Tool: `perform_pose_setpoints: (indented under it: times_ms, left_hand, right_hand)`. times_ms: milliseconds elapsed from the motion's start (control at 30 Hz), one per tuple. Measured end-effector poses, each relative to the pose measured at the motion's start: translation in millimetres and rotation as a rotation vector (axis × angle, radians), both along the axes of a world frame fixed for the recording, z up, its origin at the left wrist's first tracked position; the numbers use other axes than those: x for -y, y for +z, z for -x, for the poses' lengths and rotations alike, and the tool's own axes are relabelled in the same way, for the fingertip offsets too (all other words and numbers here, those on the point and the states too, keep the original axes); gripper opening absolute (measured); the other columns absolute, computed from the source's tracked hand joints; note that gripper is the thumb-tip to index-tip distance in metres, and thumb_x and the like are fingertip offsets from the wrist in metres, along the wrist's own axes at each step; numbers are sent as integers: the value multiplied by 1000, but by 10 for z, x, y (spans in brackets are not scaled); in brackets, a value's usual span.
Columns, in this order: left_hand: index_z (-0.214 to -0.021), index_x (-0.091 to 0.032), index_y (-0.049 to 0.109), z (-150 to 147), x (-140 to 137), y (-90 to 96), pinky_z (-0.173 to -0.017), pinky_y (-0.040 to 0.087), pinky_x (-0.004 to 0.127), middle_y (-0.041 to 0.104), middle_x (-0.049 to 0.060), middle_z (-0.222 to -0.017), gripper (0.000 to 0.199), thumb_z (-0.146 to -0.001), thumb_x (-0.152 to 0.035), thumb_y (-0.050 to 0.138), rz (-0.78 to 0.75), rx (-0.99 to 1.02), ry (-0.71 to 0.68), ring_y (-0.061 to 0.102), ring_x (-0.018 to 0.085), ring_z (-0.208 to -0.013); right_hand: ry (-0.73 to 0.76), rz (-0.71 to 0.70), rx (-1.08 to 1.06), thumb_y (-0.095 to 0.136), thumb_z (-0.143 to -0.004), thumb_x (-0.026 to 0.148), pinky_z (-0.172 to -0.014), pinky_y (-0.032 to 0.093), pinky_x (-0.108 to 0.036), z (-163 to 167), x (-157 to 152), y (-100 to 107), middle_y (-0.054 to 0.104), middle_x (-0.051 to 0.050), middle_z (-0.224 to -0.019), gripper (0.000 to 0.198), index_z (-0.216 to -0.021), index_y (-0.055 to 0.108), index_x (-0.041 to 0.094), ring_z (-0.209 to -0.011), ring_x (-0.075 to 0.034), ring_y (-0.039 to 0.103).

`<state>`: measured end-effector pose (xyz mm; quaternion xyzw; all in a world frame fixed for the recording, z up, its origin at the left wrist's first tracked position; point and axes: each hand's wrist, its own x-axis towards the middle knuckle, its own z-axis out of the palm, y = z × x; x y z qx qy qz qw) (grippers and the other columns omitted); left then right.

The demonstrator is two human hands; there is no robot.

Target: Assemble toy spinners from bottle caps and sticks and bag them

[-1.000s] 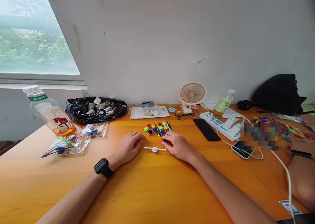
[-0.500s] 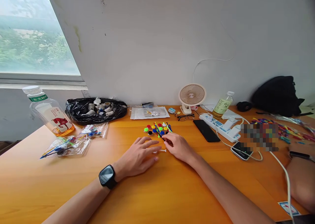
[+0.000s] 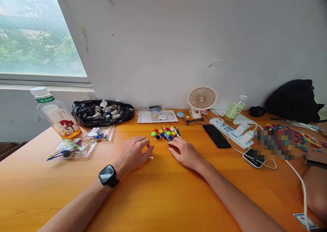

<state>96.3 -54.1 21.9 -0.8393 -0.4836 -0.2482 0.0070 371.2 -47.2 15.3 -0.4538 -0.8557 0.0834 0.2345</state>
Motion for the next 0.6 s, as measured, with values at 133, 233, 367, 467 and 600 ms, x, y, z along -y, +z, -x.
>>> perform_pose_setpoints:
  times_ms: [133,233,367,467,600]
  left_hand:
    - [-83,-24,72,-90,93,5,-62,40,33,71,6,-63,50,-105,-59,45,92,-101,56,67,23,-61]
    - [-74,-22,69,-125,116,39,-61,37,32,73,10,-68,56,-106,-58,41,91,-150,134,69,25,-63]
    - [-76,-21,66,-73,77,63,-61,36,33,74,9,-78,40,-103,-45,49,77,-149,227,69,26,-68]
    - [-85,-22,68,24,23,24,-65,39,35,74,9,-87,20,-97,-28,54,53,-140,251,69,28,-76]
    - [-99,-24,72,138,-51,-48,-80,45,43,76,10,-102,23,-91,-12,54,-1,-120,230,67,34,-97]
  right_hand:
    - [-7,6,-11,66,-99,19,-85,51,-33,6,6,15,73,-6,-102,9,-105,72,20,-96,-22,68]
    - [-29,11,-10,66,-97,16,-82,50,-32,3,3,15,73,-5,-98,8,-99,71,21,-92,-21,68]
    - [-41,16,-15,59,-97,9,-84,49,-32,-3,-16,-8,74,-6,-101,17,-101,72,21,-95,-22,69]
    - [-44,13,-24,56,-97,8,-85,50,-32,-7,-27,-15,73,-6,-102,20,-104,70,20,-95,-22,69]
    - [-19,-3,-121,49,-101,8,-84,50,-32,-4,-22,-6,69,-7,-105,22,-108,65,22,-93,-21,66]
